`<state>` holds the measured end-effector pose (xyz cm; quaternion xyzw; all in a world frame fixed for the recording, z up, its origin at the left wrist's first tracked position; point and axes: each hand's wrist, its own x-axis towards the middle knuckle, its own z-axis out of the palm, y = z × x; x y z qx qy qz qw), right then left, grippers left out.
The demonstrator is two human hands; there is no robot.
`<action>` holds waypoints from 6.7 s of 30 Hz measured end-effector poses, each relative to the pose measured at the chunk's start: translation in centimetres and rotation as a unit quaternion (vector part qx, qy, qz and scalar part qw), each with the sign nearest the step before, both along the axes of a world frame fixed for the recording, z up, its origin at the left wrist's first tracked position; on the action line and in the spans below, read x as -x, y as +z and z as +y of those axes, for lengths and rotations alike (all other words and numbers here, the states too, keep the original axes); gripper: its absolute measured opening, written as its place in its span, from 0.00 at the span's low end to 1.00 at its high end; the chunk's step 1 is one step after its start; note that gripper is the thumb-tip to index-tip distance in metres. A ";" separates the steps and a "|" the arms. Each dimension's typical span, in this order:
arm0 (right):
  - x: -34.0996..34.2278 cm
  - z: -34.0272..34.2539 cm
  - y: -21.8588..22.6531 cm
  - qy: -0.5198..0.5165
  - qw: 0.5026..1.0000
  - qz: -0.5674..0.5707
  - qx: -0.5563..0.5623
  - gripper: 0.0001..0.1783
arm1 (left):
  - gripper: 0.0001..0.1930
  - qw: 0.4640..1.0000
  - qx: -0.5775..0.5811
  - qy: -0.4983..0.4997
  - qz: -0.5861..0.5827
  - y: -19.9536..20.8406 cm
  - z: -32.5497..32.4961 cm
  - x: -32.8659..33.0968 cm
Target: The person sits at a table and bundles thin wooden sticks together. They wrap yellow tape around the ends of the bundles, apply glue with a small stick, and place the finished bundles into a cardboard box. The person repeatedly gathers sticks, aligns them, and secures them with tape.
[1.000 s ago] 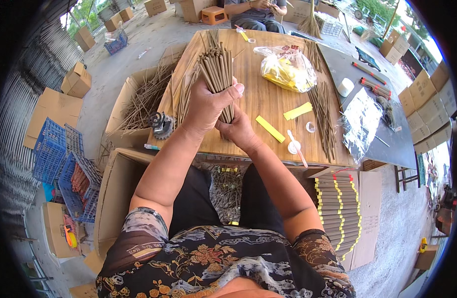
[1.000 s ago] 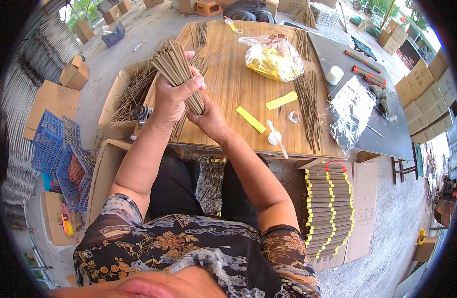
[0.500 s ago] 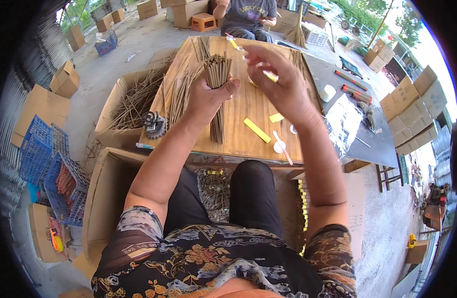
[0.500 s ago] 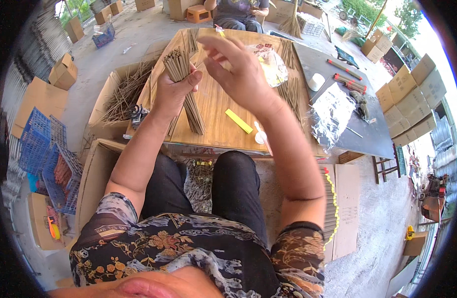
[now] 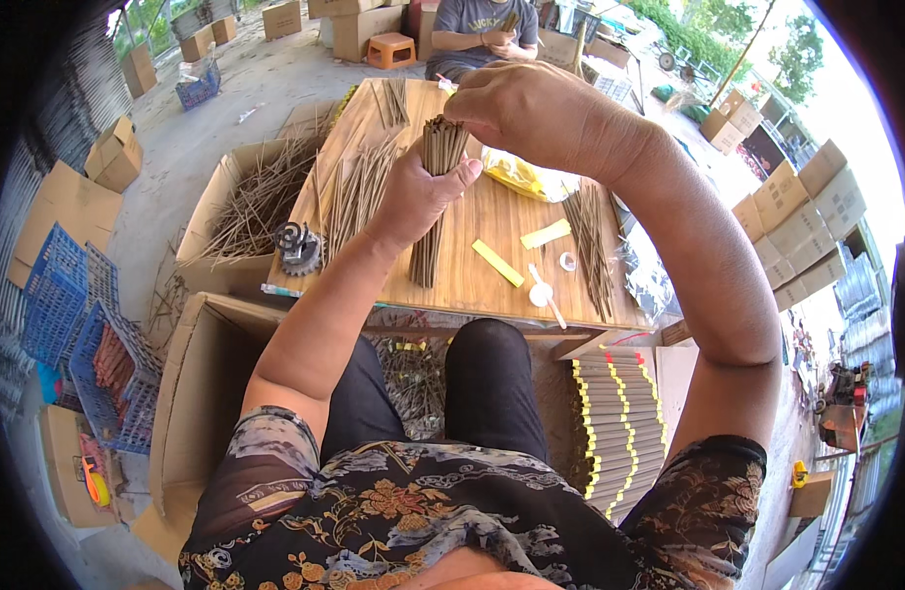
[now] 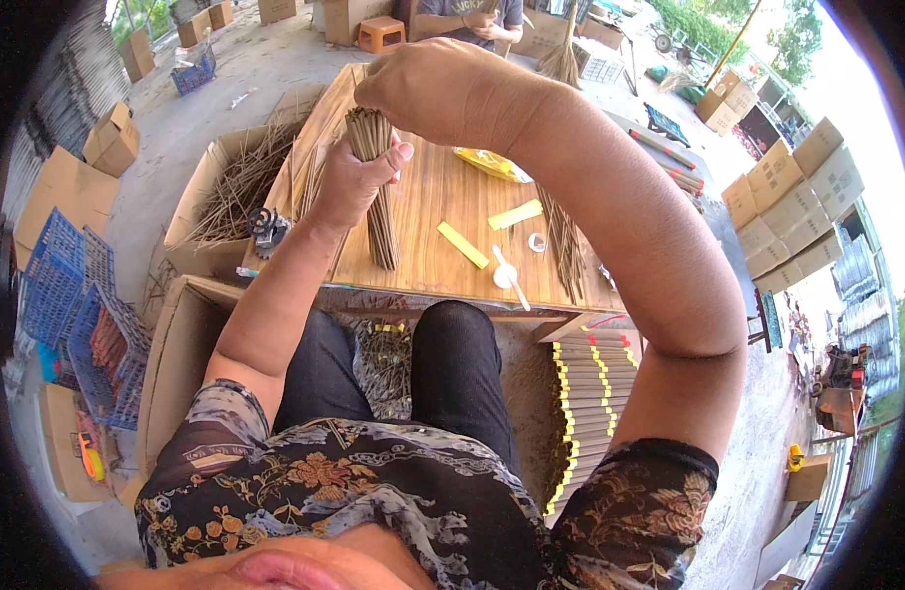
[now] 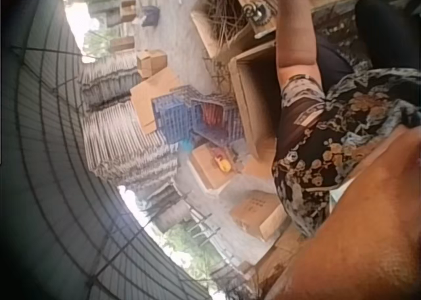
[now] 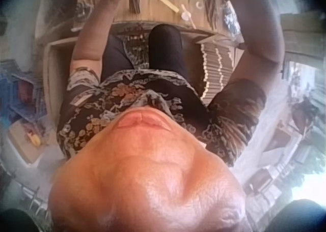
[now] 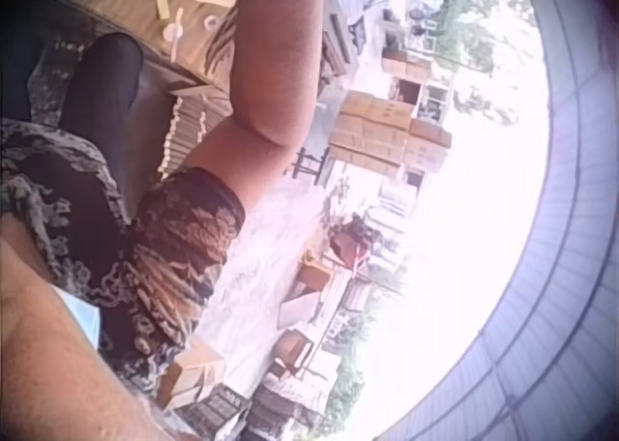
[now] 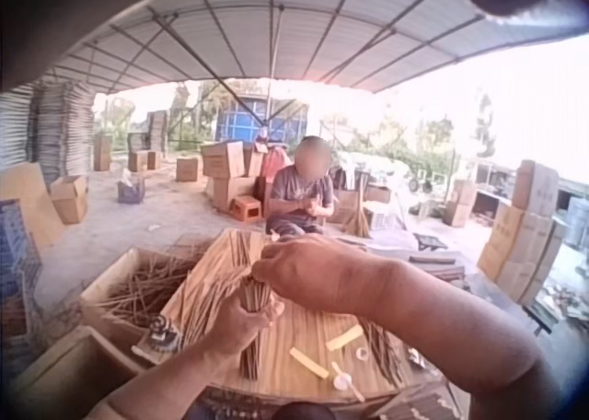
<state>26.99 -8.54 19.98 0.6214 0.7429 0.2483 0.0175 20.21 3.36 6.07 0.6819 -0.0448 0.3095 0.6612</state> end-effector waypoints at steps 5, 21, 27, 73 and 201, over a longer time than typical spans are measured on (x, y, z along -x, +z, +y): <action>0.0 0.1 0.0 -0.032 0.999 -0.024 0.027 0.07 | 0.08 1.000 0.005 -0.013 -0.004 -0.1 0.0 -0.1; 2.3 -2.8 0.8 -0.121 0.961 0.244 0.041 0.10 | 0.09 0.999 0.035 -0.018 -0.031 -0.5 1.0 -0.3; 0.6 -3.6 -6.6 -0.184 0.892 0.412 0.036 0.20 | 0.09 0.999 0.039 0.018 0.013 0.4 1.1 -0.3; 11.9 -6.1 -23.4 0.028 0.200 0.974 0.102 0.16 | 0.19 0.889 0.414 -0.163 0.109 -6.3 -0.9 10.4; 11.7 0.2 -16.9 -0.140 0.552 0.819 -0.071 0.09 | 0.08 0.843 0.526 -0.068 0.085 -12.5 0.6 16.1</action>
